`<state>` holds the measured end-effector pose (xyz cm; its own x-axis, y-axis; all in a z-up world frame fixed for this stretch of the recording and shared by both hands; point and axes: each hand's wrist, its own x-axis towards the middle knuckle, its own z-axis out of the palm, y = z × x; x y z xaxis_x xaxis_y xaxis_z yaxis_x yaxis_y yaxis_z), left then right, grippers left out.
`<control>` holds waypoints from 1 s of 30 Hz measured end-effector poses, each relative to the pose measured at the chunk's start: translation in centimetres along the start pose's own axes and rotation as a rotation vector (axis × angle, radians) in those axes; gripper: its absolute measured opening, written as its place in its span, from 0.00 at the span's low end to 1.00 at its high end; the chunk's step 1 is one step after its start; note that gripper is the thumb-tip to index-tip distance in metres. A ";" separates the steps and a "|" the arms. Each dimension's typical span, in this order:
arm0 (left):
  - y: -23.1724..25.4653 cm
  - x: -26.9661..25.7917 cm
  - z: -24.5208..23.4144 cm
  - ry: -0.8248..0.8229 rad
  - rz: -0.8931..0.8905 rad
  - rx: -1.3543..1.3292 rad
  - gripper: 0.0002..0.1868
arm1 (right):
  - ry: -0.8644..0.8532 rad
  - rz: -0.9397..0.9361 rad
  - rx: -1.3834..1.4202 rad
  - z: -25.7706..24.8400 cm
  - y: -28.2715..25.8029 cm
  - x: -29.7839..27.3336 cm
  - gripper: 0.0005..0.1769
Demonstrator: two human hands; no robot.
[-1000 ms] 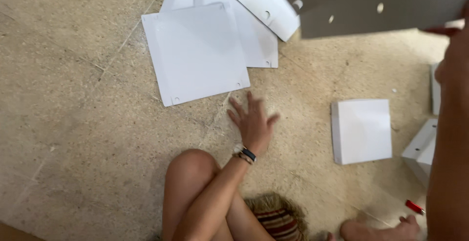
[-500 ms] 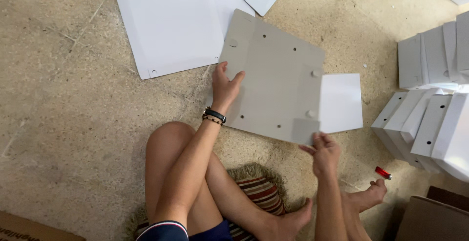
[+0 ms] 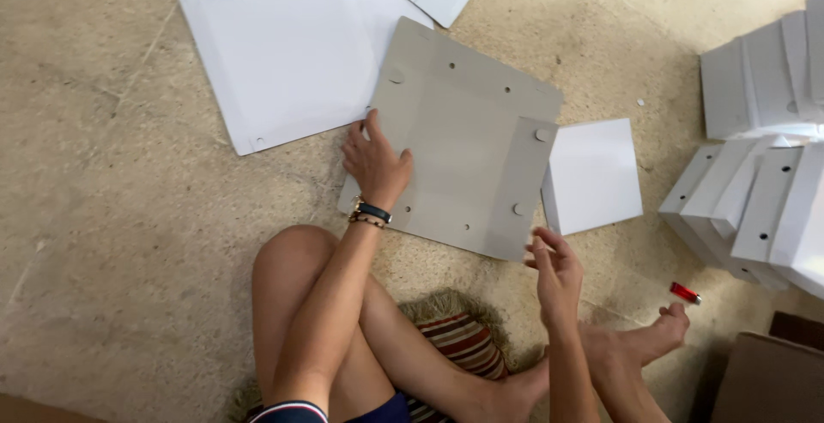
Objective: The person folds and assembles white cardboard sheets into small square boxes by hand while sitting on the floor.
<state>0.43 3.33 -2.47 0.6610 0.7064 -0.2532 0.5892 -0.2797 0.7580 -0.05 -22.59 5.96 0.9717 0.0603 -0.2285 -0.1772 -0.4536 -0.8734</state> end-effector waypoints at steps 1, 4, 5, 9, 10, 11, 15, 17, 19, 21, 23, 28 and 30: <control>-0.2 0.1 0.2 -0.012 0.009 -0.001 0.40 | 0.014 0.005 -0.001 0.5 -2.8 -1.7 0.16; 0.0 0.3 0.7 0.053 -0.008 0.115 0.39 | -0.526 -0.261 0.585 0.9 -9.1 -4.9 0.18; 0.2 0.3 0.5 0.030 -0.014 0.093 0.39 | -0.325 -0.135 0.637 0.2 -9.8 -4.8 0.15; 0.1 0.2 0.1 -0.014 -0.041 0.058 0.39 | 0.419 0.403 0.824 -2.4 -11.9 -3.2 0.10; 0.2 0.3 0.2 -0.011 -0.031 0.059 0.39 | 0.421 0.397 0.834 -2.8 -12.1 -2.7 0.10; 0.3 0.4 0.2 -0.009 -0.037 0.072 0.39 | 0.412 0.380 0.842 -3.1 -12.4 -2.2 0.10; 0.5 0.2 0.0 -0.025 -0.056 0.075 0.38 | 0.358 0.344 0.826 -3.3 -12.5 -1.5 0.10; 0.4 0.3 0.1 -0.019 -0.045 0.078 0.38 | 0.338 0.313 0.824 -3.4 -12.5 -1.5 0.10; 0.3 -0.1 0.2 -0.022 -0.037 0.082 0.39 | 0.325 0.288 0.816 -3.7 -11.9 -1.6 0.10; 0.6 0.1 -0.1 -0.022 -0.049 0.077 0.39 | 0.310 0.253 0.821 -4.0 -11.1 -1.3 0.11; 0.6 0.3 0.0 -0.018 -0.055 0.073 0.39 | 0.280 0.219 0.821 -3.6 -12.0 -1.5 0.11; 0.4 0.2 0.4 0.008 -0.034 0.086 0.39 | 0.218 0.159 0.805 -3.6 -12.1 -1.5 0.11; 0.4 -0.2 0.2 -0.018 -0.049 0.086 0.39 | 0.194 0.133 0.806 -4.0 -11.5 -1.6 0.11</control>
<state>0.66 2.97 -2.20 0.6383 0.7087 -0.3005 0.6583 -0.3002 0.6903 1.08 -21.00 18.06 0.9315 -0.1357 -0.3376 -0.2780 0.3329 -0.9010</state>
